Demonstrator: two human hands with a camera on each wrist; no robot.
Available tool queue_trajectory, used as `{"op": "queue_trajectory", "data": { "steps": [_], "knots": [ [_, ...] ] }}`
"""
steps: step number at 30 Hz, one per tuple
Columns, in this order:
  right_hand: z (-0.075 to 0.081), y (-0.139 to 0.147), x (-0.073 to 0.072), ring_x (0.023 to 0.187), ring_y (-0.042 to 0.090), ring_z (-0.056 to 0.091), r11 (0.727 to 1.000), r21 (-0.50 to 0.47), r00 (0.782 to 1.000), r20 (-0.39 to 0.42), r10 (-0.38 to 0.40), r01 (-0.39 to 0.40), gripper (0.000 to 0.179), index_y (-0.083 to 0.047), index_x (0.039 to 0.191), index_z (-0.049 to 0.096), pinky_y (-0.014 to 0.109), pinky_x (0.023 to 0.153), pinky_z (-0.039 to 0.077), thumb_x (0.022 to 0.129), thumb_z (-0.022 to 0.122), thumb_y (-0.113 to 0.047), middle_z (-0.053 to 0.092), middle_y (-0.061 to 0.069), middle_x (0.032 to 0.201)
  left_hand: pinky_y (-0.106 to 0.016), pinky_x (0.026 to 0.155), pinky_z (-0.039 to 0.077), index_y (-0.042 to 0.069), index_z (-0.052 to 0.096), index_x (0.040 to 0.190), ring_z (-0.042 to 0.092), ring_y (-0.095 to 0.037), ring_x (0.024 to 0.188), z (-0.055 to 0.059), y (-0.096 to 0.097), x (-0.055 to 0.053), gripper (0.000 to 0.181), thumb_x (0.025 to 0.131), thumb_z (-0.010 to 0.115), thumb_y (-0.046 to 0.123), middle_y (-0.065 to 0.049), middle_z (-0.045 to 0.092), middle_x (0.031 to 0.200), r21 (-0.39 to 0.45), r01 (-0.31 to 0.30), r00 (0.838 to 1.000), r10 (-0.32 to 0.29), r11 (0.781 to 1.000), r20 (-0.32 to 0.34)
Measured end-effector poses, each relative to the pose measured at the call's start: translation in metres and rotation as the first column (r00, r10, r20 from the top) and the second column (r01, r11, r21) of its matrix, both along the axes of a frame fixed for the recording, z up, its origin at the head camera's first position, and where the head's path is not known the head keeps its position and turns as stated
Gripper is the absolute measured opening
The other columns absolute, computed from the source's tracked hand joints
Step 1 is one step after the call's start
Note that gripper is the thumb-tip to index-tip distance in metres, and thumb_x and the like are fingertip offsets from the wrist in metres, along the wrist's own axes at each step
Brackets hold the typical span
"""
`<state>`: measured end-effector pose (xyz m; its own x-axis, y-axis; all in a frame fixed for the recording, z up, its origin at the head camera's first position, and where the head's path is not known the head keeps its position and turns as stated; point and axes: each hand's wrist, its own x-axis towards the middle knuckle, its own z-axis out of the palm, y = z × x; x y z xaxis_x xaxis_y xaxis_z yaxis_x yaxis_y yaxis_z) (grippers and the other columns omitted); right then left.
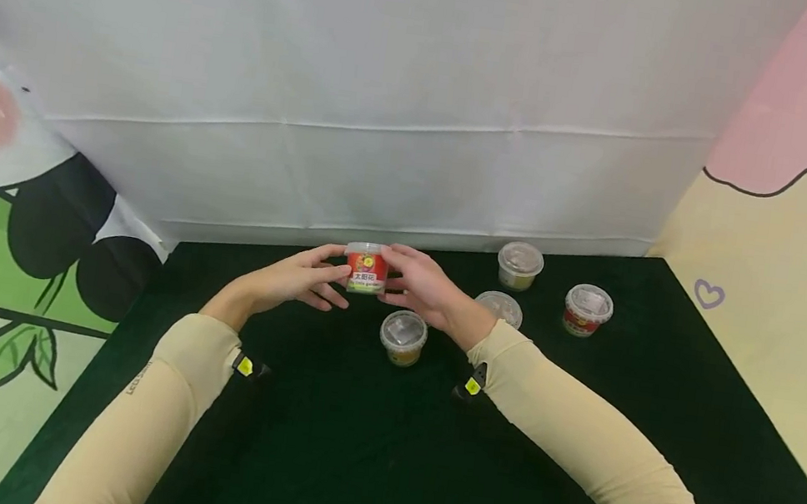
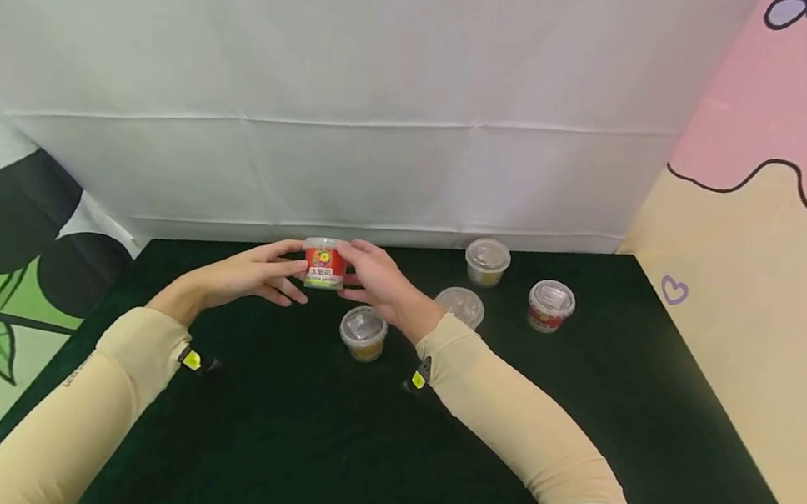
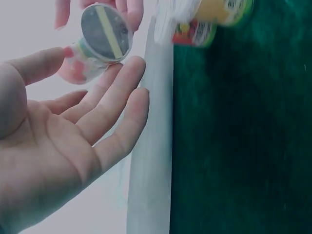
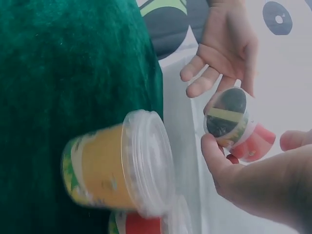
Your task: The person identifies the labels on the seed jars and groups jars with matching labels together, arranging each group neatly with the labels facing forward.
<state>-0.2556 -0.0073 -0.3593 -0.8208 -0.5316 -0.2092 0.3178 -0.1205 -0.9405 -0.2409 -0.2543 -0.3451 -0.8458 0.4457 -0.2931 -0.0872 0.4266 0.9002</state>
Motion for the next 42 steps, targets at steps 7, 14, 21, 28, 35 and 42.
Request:
{"op": "queue_trajectory", "data": {
  "steps": [7,14,21,28,35,42],
  "knots": [
    [-0.010,-0.035,0.000,0.142,0.031,0.040,0.991,0.009,0.991,0.025,-0.130,0.130,0.058,-0.007,0.160,0.028,0.045,0.117,0.032,0.109,0.047,-0.028,0.040,0.012,0.157,-0.050,0.101,0.050,0.011,0.021,0.160,0.065,-0.034,0.117,-0.007,-0.019,-0.010,0.069,0.107,0.051,0.041,-0.023,0.051,0.144,-0.070,-0.053,0.998,0.050,0.996,-0.049],
    [-0.029,-0.077,-0.003,0.143,0.027,0.040,0.975,0.064,0.976,0.019,-0.216,0.215,0.051,-0.005,0.156,0.038,0.044,0.115,0.035,0.109,0.049,-0.020,0.042,0.013,0.156,-0.051,0.104,0.047,0.003,0.026,0.158,0.052,-0.039,0.131,-0.027,-0.041,-0.016,0.061,0.109,0.049,0.031,-0.024,0.045,0.149,-0.090,-0.091,0.994,0.085,0.992,-0.074],
    [-0.040,-0.101,-0.001,0.141,0.026,0.044,0.971,0.076,0.974,0.004,-0.227,0.226,0.050,-0.008,0.156,0.038,0.043,0.110,0.042,0.108,0.050,-0.011,0.044,0.011,0.155,-0.050,0.104,0.046,-0.001,0.019,0.160,0.045,-0.042,0.135,-0.041,-0.057,-0.015,0.067,0.106,0.055,0.018,-0.028,0.038,0.152,-0.089,-0.178,0.979,0.167,0.980,-0.116],
    [-0.057,-0.109,0.002,0.143,0.026,0.040,0.986,0.020,0.986,0.035,-0.165,0.164,0.053,-0.012,0.157,0.038,0.043,0.110,0.042,0.106,0.043,-0.002,0.038,0.008,0.160,-0.049,0.104,0.047,0.001,0.005,0.162,0.043,-0.041,0.136,-0.062,-0.062,-0.016,0.076,0.105,0.055,0.013,-0.030,0.028,0.157,-0.087,-0.272,0.953,0.256,0.958,-0.162],
    [-0.071,-0.117,0.002,0.142,0.029,0.040,0.982,-0.017,0.980,0.061,-0.189,0.191,0.055,-0.013,0.156,0.041,0.045,0.111,0.041,0.103,0.039,0.002,0.039,0.009,0.159,-0.051,0.106,0.045,0.001,0.007,0.162,0.039,-0.041,0.139,-0.076,-0.060,-0.015,0.069,0.107,0.048,0.010,-0.029,0.022,0.160,-0.096,-0.312,0.941,0.293,0.945,-0.172],
    [-0.071,-0.122,0.004,0.140,0.030,0.044,0.982,-0.004,0.982,0.025,-0.187,0.187,0.055,-0.013,0.155,0.043,0.047,0.109,0.043,0.102,0.041,0.002,0.044,0.008,0.156,-0.053,0.107,0.043,0.001,0.003,0.162,0.034,-0.042,0.142,-0.079,-0.061,-0.015,0.070,0.106,0.045,0.007,-0.029,0.018,0.162,-0.086,-0.329,0.937,0.314,0.940,-0.154]
  ]
}}
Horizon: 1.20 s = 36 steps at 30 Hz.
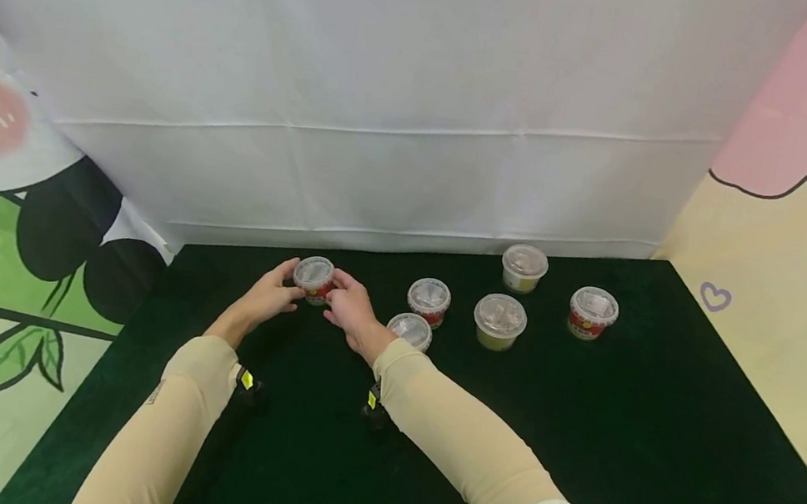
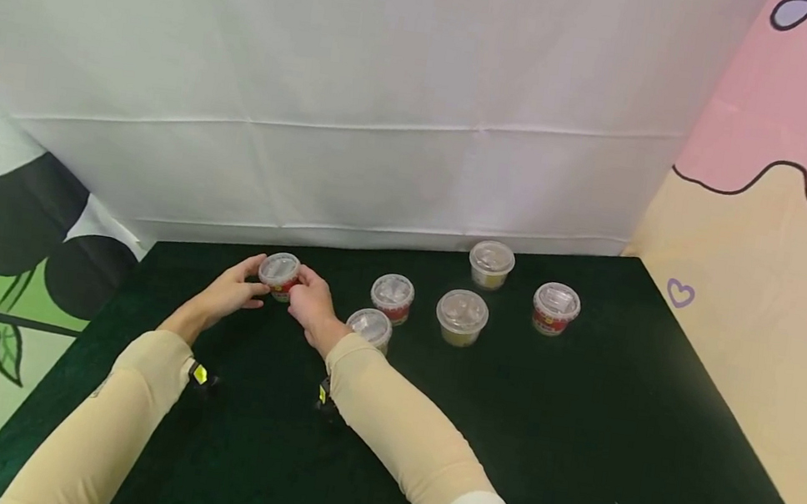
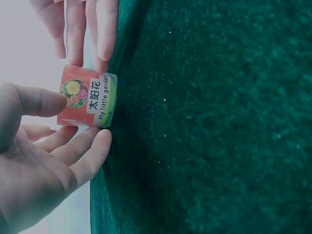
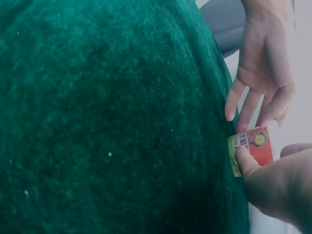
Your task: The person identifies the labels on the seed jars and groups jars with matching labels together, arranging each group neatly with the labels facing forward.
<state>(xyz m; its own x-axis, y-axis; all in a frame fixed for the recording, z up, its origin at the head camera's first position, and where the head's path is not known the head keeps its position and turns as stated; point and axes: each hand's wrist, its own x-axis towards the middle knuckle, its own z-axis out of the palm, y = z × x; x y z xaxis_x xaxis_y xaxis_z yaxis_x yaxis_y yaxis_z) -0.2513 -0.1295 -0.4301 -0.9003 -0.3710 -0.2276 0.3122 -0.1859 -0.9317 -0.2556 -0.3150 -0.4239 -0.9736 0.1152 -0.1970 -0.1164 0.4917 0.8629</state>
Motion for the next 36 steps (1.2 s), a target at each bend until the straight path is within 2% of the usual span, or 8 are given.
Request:
{"op": "queue_trajectory", "data": {
  "steps": [7,14,25,31,36],
  "knots": [
    [-0.002,0.001,0.001,0.136,0.032,0.049,1.000,0.022,1.000,0.024,-0.002,0.001,0.053,-0.016,0.155,0.043,0.047,0.103,0.049,0.103,0.046,-0.003,0.045,0.008,0.156,-0.054,0.107,0.043,0.003,0.002,0.162,0.036,-0.043,0.141,-0.002,0.002,0.001,0.071,0.106,0.047,0.009,-0.029,0.019,0.160,0.002,0.002,1.000,-0.002,1.000,0.015],
    [-0.003,0.004,0.003,0.136,0.035,0.048,0.998,0.059,0.999,0.045,0.006,-0.009,0.051,-0.015,0.154,0.044,0.044,0.100,0.052,0.104,0.046,-0.007,0.047,0.012,0.153,-0.056,0.108,0.041,0.004,0.002,0.162,0.034,-0.045,0.142,0.000,0.002,0.002,0.070,0.107,0.046,0.010,-0.029,0.019,0.160,0.002,0.019,1.000,-0.019,1.000,0.021],
    [-0.005,0.008,0.004,0.138,0.034,0.046,0.998,0.067,0.999,0.032,0.019,-0.021,0.054,-0.011,0.154,0.043,0.042,0.101,0.051,0.101,0.043,0.000,0.044,0.013,0.155,-0.056,0.108,0.042,0.004,-0.001,0.162,0.031,-0.045,0.144,0.000,0.002,0.003,0.072,0.107,0.045,0.013,-0.030,0.014,0.162,-0.014,0.028,0.999,-0.028,1.000,0.027],
    [-0.002,0.008,0.008,0.137,0.031,0.047,0.995,0.094,0.999,-0.002,0.036,-0.035,0.055,-0.009,0.154,0.043,0.043,0.100,0.052,0.100,0.042,0.003,0.044,0.014,0.154,-0.055,0.106,0.044,0.002,0.003,0.161,0.038,-0.047,0.139,0.001,-0.003,0.010,0.070,0.109,0.045,0.019,-0.032,0.021,0.159,-0.082,0.008,0.999,-0.012,0.997,-0.049],
    [0.003,0.013,0.015,0.130,0.028,0.053,0.986,0.150,0.994,-0.068,0.086,-0.075,0.052,-0.011,0.153,0.044,0.042,0.098,0.053,0.102,0.048,-0.003,0.047,0.013,0.152,-0.058,0.104,0.045,-0.001,0.010,0.160,0.043,-0.050,0.134,0.005,-0.003,0.019,0.070,0.109,0.049,0.026,-0.033,0.028,0.156,-0.183,0.016,0.990,-0.042,0.983,-0.136]
  ]
}}
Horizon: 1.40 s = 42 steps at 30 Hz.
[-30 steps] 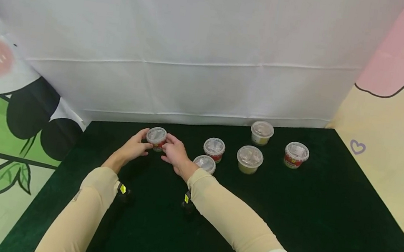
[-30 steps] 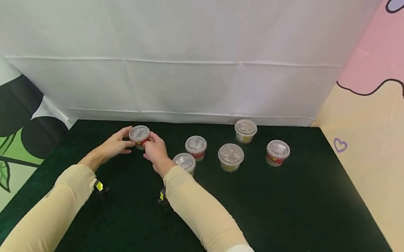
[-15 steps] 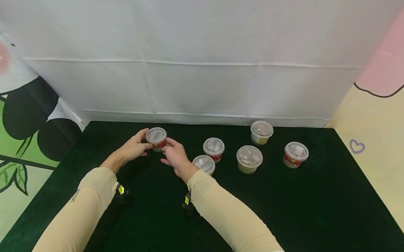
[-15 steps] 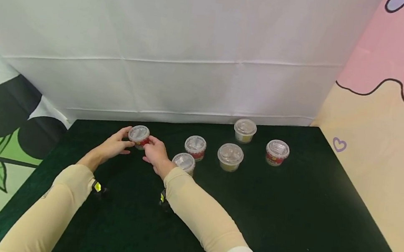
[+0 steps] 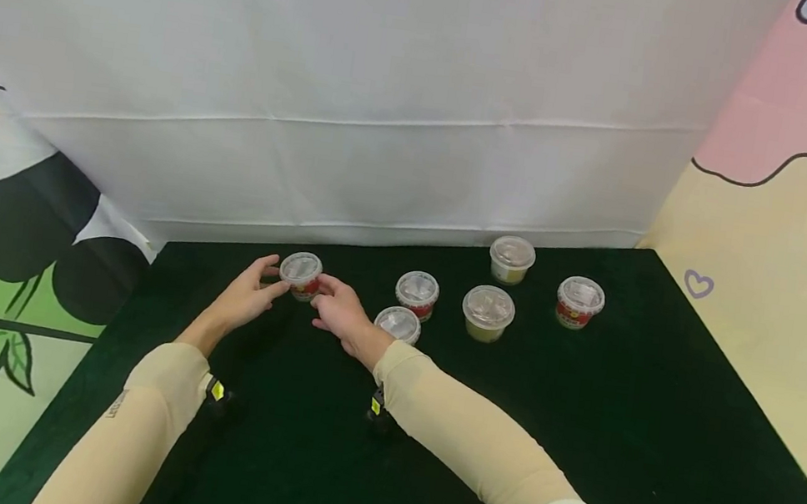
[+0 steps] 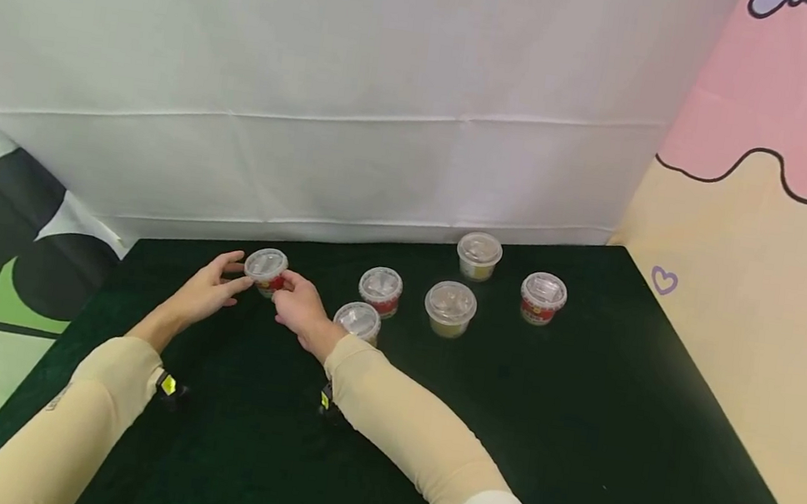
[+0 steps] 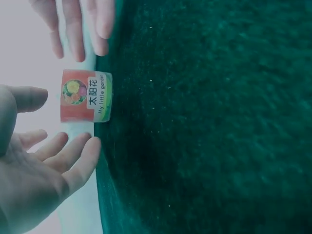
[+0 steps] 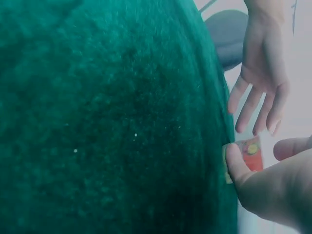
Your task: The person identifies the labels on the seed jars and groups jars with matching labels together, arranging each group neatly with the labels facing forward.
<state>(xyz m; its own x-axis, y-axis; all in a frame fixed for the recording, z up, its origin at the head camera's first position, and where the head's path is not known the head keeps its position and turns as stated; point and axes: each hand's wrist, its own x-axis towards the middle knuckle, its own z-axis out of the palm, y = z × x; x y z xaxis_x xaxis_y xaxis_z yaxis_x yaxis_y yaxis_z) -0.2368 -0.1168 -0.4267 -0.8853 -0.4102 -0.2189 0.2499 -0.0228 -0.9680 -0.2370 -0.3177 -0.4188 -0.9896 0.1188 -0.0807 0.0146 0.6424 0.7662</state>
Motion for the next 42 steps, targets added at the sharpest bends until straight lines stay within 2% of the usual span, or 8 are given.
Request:
{"op": "queue_trajectory", "data": {
  "steps": [5,12,17,23,26,29,36,42],
  "knots": [
    [0.016,0.019,0.010,0.133,0.028,0.050,0.990,0.040,0.989,-0.057,0.137,-0.134,0.054,-0.012,0.157,0.037,0.041,0.101,0.051,0.104,0.050,-0.008,0.041,0.013,0.157,-0.060,0.103,0.044,-0.003,0.022,0.157,0.046,-0.050,0.132,0.009,0.010,0.011,0.067,0.106,0.055,0.027,-0.031,0.034,0.149,-0.101,0.015,0.990,-0.029,0.995,-0.141],
    [0.041,0.064,0.019,0.137,0.028,0.048,0.943,0.207,0.929,-0.213,0.302,-0.259,0.059,-0.014,0.161,0.028,0.038,0.105,0.048,0.107,0.051,-0.014,0.037,0.010,0.160,-0.053,0.085,0.053,-0.004,0.035,0.152,0.056,-0.043,0.110,0.015,0.034,0.028,0.060,0.103,0.059,0.021,-0.030,0.039,0.143,-0.210,0.051,0.940,-0.118,0.976,-0.320],
    [0.044,0.103,0.020,0.144,0.031,0.039,0.916,0.308,0.858,-0.363,0.363,-0.257,0.059,-0.012,0.161,0.026,0.043,0.112,0.040,0.107,0.051,-0.014,0.035,0.010,0.161,-0.051,0.086,0.054,0.004,0.037,0.153,0.057,-0.037,0.112,0.017,0.058,0.040,0.060,0.103,0.061,0.025,-0.023,0.042,0.143,-0.221,0.120,0.924,-0.190,0.968,-0.331],
    [0.042,0.145,0.027,0.145,0.030,0.037,0.925,0.331,0.829,-0.453,0.329,-0.186,0.057,-0.014,0.159,0.031,0.050,0.116,0.033,0.106,0.053,-0.015,0.037,0.008,0.159,-0.053,0.095,0.052,0.008,0.030,0.157,0.049,-0.038,0.131,0.023,0.088,0.061,0.068,0.102,0.063,0.030,-0.019,0.039,0.149,-0.235,0.258,0.926,-0.309,0.937,-0.216],
    [0.039,0.160,0.033,0.144,0.035,0.036,0.944,0.282,0.825,-0.484,0.293,-0.170,0.056,-0.011,0.158,0.033,0.053,0.116,0.031,0.106,0.053,-0.011,0.036,0.011,0.160,-0.052,0.097,0.051,0.009,0.025,0.159,0.049,-0.037,0.132,0.024,0.102,0.074,0.073,0.102,0.063,0.032,-0.019,0.036,0.152,-0.253,0.337,0.920,-0.375,0.907,-0.117],
    [0.028,0.171,0.038,0.145,0.040,0.033,0.957,0.237,0.834,-0.483,0.266,-0.167,0.061,-0.007,0.159,0.027,0.056,0.117,0.029,0.104,0.053,-0.006,0.029,0.016,0.162,-0.052,0.099,0.050,0.010,0.024,0.159,0.050,-0.035,0.132,0.021,0.114,0.082,0.073,0.102,0.064,0.031,-0.017,0.034,0.153,-0.236,0.385,0.902,-0.418,0.892,-0.111],
    [-0.004,0.189,0.044,0.148,0.044,0.026,0.957,0.219,0.911,-0.324,0.254,-0.189,0.075,-0.012,0.163,0.011,0.058,0.115,0.030,0.103,0.056,-0.005,0.019,0.022,0.164,-0.051,0.101,0.049,0.010,0.024,0.159,0.047,-0.036,0.135,0.004,0.128,0.085,0.072,0.102,0.064,0.028,-0.016,0.030,0.155,-0.162,0.377,0.907,-0.399,0.912,-0.135],
    [-0.014,0.194,0.045,0.147,0.044,0.028,0.960,0.203,0.941,-0.240,0.238,-0.191,0.072,-0.014,0.162,0.016,0.061,0.114,0.029,0.103,0.057,-0.007,0.020,0.021,0.164,-0.043,0.093,0.054,0.011,0.026,0.159,0.049,-0.033,0.134,-0.011,0.136,0.077,0.071,0.102,0.064,0.029,-0.014,0.030,0.155,-0.122,0.334,0.928,-0.349,0.935,-0.131]
  ]
}}
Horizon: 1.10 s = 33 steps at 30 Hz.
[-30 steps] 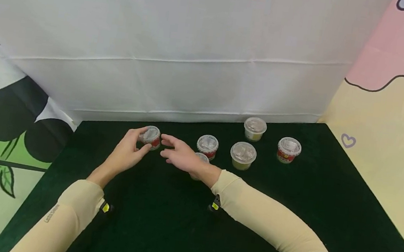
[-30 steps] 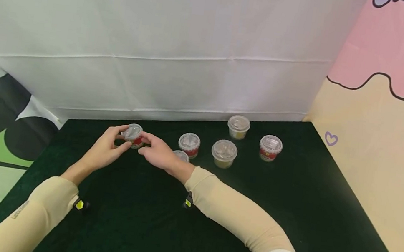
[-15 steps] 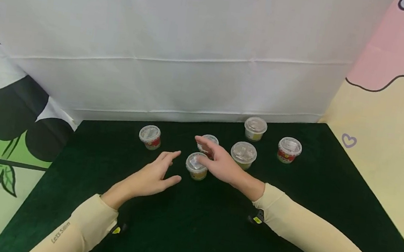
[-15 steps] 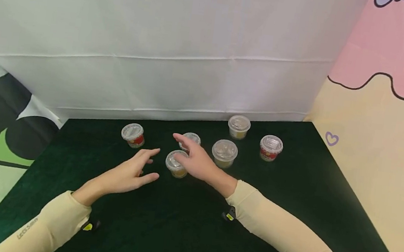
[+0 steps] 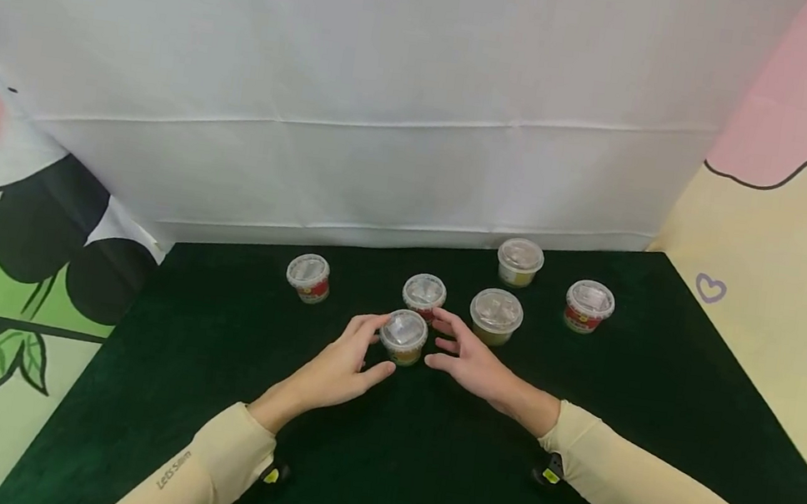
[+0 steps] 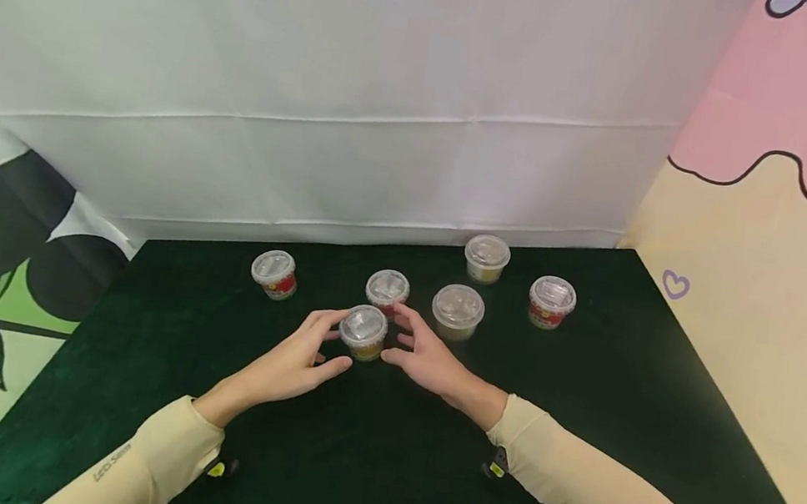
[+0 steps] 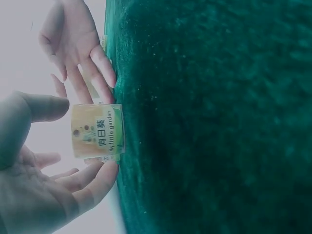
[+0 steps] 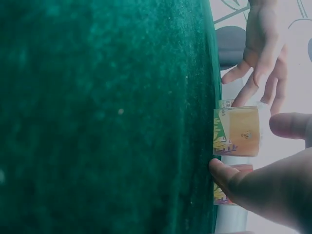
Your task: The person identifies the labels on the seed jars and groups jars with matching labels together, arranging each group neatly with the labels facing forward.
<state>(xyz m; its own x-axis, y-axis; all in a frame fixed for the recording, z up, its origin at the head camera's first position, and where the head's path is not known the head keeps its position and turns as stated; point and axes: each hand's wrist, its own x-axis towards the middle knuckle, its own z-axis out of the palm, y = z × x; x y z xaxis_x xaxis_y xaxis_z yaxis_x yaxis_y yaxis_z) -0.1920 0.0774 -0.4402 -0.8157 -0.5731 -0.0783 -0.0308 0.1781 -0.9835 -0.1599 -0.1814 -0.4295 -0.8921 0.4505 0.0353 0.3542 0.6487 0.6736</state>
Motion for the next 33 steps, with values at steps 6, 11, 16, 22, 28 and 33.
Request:
{"op": "queue_trajectory", "data": {
  "steps": [6,11,16,22,28,33],
  "knots": [
    [0.001,-0.003,-0.001,0.147,0.041,0.029,1.000,-0.009,0.997,0.070,0.028,-0.027,0.068,-0.012,0.161,0.019,0.056,0.116,0.029,0.103,0.055,-0.007,0.028,0.020,0.161,-0.035,0.083,0.054,0.011,0.027,0.158,0.054,-0.030,0.129,-0.006,0.006,-0.003,0.071,0.101,0.065,0.026,-0.014,0.036,0.149,0.062,-0.028,1.000,0.027,0.998,0.010],
    [0.005,-0.010,-0.004,0.145,0.037,0.034,0.997,-0.057,0.988,0.148,0.053,-0.045,0.068,-0.013,0.161,0.020,0.051,0.115,0.035,0.103,0.055,-0.010,0.031,0.017,0.160,-0.033,0.082,0.055,0.012,0.025,0.159,0.055,-0.031,0.127,-0.005,0.007,0.001,0.073,0.100,0.066,0.027,-0.014,0.037,0.147,0.073,-0.048,0.998,0.046,0.996,0.030],
    [0.004,-0.011,-0.008,0.141,0.036,0.040,0.995,-0.079,0.979,0.189,0.070,-0.056,0.068,-0.012,0.161,0.019,0.048,0.112,0.039,0.103,0.056,-0.010,0.033,0.017,0.158,-0.032,0.083,0.054,0.015,0.024,0.159,0.054,-0.027,0.126,-0.005,0.008,-0.001,0.074,0.100,0.066,0.028,-0.012,0.037,0.146,0.078,-0.057,0.997,0.053,0.995,0.055],
    [0.005,-0.010,-0.009,0.142,0.036,0.039,0.994,-0.091,0.981,0.180,0.071,-0.056,0.067,-0.012,0.160,0.021,0.048,0.111,0.040,0.103,0.055,-0.008,0.034,0.018,0.157,-0.033,0.082,0.054,0.014,0.024,0.159,0.054,-0.028,0.125,-0.007,0.009,-0.004,0.073,0.100,0.066,0.028,-0.013,0.037,0.145,0.083,-0.044,0.999,0.041,0.996,0.035],
    [0.003,-0.011,-0.010,0.144,0.036,0.036,0.994,-0.091,0.980,0.182,0.081,-0.065,0.067,-0.012,0.161,0.020,0.047,0.111,0.041,0.103,0.054,-0.006,0.032,0.018,0.159,-0.036,0.083,0.055,0.015,0.023,0.159,0.054,-0.032,0.125,-0.007,0.009,-0.004,0.075,0.100,0.067,0.026,-0.015,0.036,0.145,0.088,-0.040,0.998,0.036,0.995,0.049],
    [0.001,-0.010,-0.010,0.144,0.038,0.035,0.995,-0.077,0.978,0.193,0.082,-0.068,0.068,-0.011,0.161,0.019,0.047,0.110,0.042,0.103,0.054,-0.005,0.032,0.021,0.158,-0.039,0.092,0.054,0.014,0.021,0.160,0.053,-0.029,0.126,-0.009,0.008,-0.005,0.078,0.098,0.069,0.023,-0.014,0.035,0.146,0.103,-0.022,0.998,0.015,0.994,0.064]
  ]
}}
